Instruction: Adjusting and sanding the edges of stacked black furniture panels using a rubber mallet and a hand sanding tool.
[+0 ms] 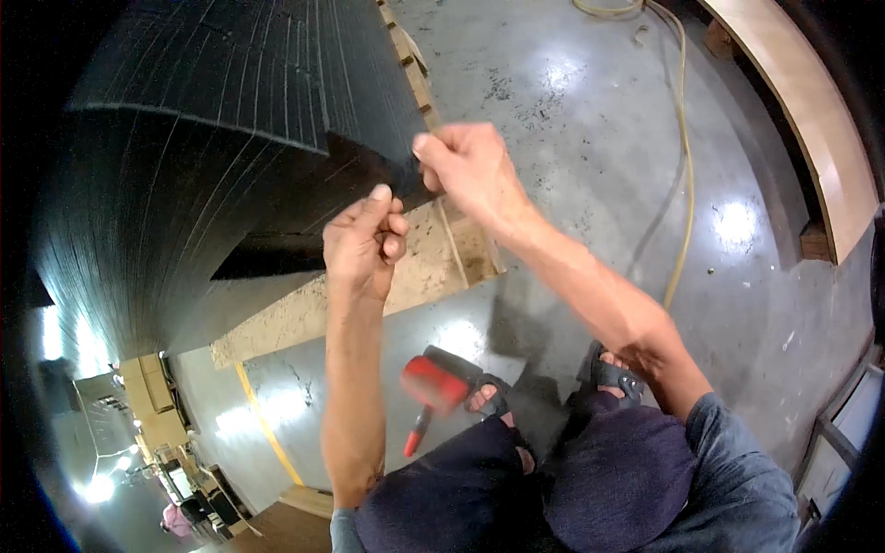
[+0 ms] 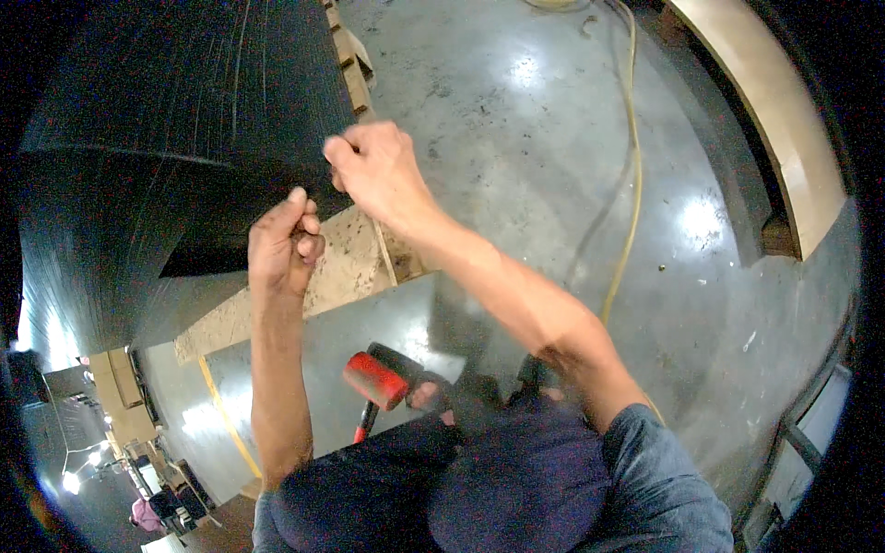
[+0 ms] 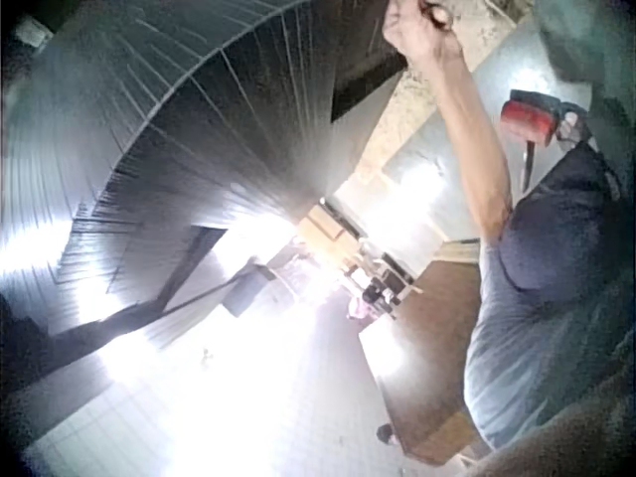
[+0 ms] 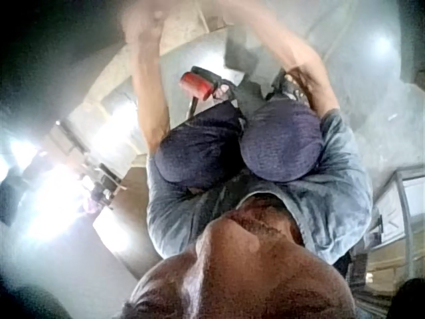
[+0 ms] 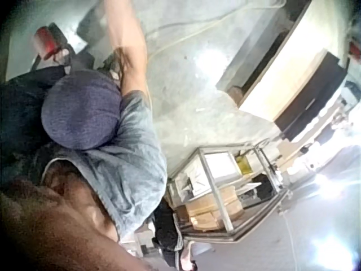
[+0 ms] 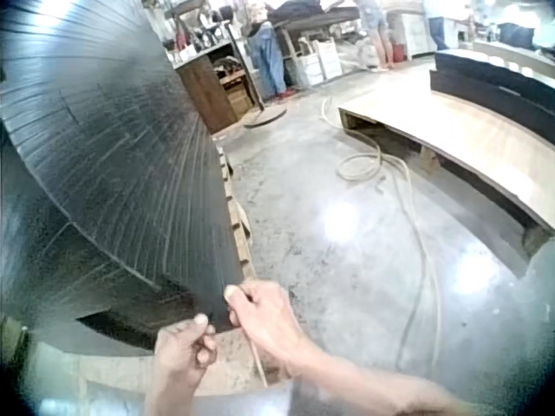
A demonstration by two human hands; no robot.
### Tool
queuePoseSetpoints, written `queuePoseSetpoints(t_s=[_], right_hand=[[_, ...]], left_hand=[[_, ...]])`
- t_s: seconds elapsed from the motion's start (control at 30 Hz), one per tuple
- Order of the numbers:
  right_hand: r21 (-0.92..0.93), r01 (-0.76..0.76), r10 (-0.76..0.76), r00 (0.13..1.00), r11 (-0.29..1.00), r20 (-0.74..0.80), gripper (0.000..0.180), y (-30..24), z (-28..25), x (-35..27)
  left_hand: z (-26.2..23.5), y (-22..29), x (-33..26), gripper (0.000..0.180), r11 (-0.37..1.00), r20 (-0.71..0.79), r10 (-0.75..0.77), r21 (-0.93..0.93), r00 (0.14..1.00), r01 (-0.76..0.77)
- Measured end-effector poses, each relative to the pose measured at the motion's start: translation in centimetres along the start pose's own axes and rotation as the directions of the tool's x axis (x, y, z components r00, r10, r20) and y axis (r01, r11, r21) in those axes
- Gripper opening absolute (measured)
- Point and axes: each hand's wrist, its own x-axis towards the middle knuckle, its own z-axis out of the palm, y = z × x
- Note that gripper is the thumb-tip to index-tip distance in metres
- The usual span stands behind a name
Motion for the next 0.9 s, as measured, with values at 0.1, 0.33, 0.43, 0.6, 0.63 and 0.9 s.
queuePoseSetpoints(t_s=[0.1, 0.33, 0.43, 0.6, 0.63, 0.9], right_hand=[[-0.014, 0.116, -0.115, 0.992, 0.993, 0.046, 0.037, -2.8, -0.4, -0.5], [0.125, 0.206, -0.222, 0.966, 0.971, 0.131, 0.035, -3.5, 0.4, -1.5], [0.175, 0.248, -0.274, 0.951, 0.953, 0.144, 0.035, -4.7, 1.2, -1.3], [0.055, 0.389, -0.392, 0.916, 0.92, 0.088, 0.037, -6.8, 1.8, -0.6], [0.054, 0.389, -0.392, 0.916, 0.92, 0.089, 0.037, -6.9, 1.8, -0.4], [0.034, 0.228, -0.23, 0.97, 0.973, 0.074, 0.038, -5.2, 1.6, -0.4]], left_hand=[[0.6, 1.2, -1.6, 0.023, 0.996, 0.016, 0.089, 0.001, 0.996, -0.089], [-0.1, 1.3, -3.3, 0.027, 0.96, 0.021, 0.269, -0.083, 0.963, -0.266], [-0.1, 1.8, -3.7, 0.027, 0.943, -0.013, 0.324, -0.079, 0.946, -0.324], [0.6, 3.8, -3.5, 0.022, 0.917, -0.072, 0.384, -0.088, 0.92, -0.39], [0.6, 3.8, -3.5, 0.022, 0.917, -0.072, 0.384, -0.089, 0.92, -0.39], [1.0, 2.6, -3.3, 0.024, 0.94, -0.052, 0.271, -0.2, 0.961, -0.276]])
